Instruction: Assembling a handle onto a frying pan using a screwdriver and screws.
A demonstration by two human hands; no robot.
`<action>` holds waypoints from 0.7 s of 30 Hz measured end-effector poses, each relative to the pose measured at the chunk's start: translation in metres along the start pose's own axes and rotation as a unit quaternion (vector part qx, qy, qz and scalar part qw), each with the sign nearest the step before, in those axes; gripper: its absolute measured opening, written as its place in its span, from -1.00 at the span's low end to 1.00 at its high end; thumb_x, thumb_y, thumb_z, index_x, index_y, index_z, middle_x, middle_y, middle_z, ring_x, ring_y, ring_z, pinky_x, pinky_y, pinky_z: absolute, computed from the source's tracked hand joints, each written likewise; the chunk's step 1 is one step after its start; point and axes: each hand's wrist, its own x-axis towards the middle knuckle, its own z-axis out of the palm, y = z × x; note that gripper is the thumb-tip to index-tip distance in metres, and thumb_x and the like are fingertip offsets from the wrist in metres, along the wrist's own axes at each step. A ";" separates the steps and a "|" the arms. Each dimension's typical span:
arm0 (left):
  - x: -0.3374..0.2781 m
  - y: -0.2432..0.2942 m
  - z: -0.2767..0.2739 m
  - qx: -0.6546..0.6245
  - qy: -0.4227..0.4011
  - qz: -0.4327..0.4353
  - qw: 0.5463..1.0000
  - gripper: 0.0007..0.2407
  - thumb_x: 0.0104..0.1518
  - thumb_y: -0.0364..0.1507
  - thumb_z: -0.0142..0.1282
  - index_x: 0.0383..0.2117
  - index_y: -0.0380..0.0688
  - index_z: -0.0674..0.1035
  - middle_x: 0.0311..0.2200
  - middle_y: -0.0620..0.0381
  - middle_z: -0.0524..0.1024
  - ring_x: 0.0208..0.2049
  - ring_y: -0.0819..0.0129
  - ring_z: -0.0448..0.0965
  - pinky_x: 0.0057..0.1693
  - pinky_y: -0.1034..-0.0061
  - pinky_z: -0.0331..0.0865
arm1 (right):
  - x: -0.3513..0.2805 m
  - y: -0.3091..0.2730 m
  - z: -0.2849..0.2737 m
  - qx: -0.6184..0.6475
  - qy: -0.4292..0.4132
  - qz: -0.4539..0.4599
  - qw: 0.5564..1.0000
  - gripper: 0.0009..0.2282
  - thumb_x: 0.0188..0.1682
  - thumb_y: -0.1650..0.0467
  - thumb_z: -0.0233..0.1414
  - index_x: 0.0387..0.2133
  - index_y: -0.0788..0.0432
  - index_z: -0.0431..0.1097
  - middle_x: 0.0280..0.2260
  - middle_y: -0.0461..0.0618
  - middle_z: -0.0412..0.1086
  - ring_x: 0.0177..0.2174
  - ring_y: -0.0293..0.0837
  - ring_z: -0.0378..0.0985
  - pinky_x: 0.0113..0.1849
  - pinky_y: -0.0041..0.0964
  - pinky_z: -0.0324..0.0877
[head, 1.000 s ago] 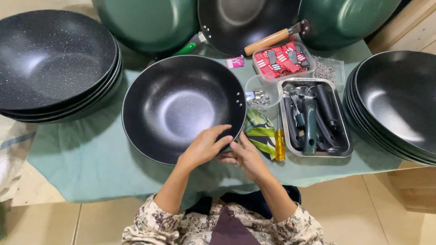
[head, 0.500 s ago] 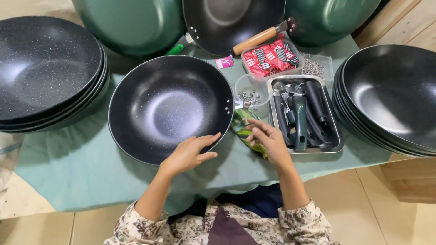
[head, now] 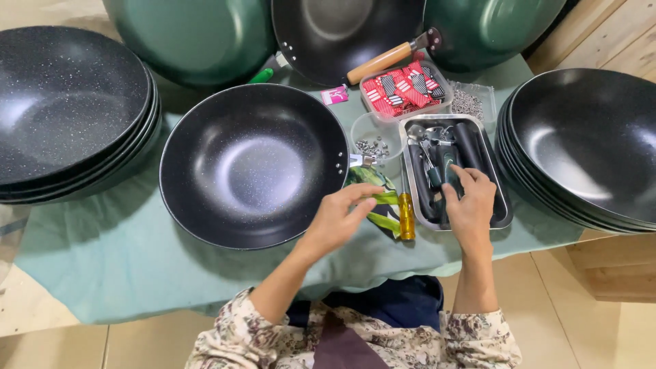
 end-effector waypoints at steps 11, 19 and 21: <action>0.067 -0.083 0.131 0.203 -0.105 0.054 0.972 -0.75 0.34 -0.43 -0.08 0.03 -0.22 0.57 -0.05 -0.15 0.56 0.12 -0.03 0.54 0.18 0.21 0.44 | -0.014 0.036 0.010 -0.167 -0.056 0.092 0.980 -0.57 -0.10 0.45 0.11 0.10 -0.04 0.47 0.00 0.12 0.35 -0.09 0.22 0.46 -0.18 0.11 0.43; 0.078 -0.132 0.154 0.355 -0.088 0.070 0.928 -0.77 0.26 -0.38 0.00 -0.03 -0.10 0.60 -0.04 -0.02 0.52 0.21 0.03 0.42 0.20 0.03 0.35 | -0.009 0.037 0.038 -0.285 0.024 -0.038 0.958 -0.75 -0.19 0.25 0.26 -0.21 -0.17 0.57 -0.16 -0.16 0.34 -0.13 -0.04 0.33 -0.19 -0.15 0.21; 0.078 -0.134 0.152 0.354 -0.085 0.063 0.929 -0.77 0.28 -0.40 -0.02 -0.01 -0.09 0.59 0.02 0.00 0.51 0.25 0.05 0.37 0.23 -0.03 0.26 | -0.002 0.040 0.046 -0.305 0.021 -0.047 0.951 -0.68 -0.30 0.23 0.31 -0.22 -0.16 0.55 -0.20 -0.16 0.29 -0.15 -0.02 0.29 -0.20 -0.12 0.17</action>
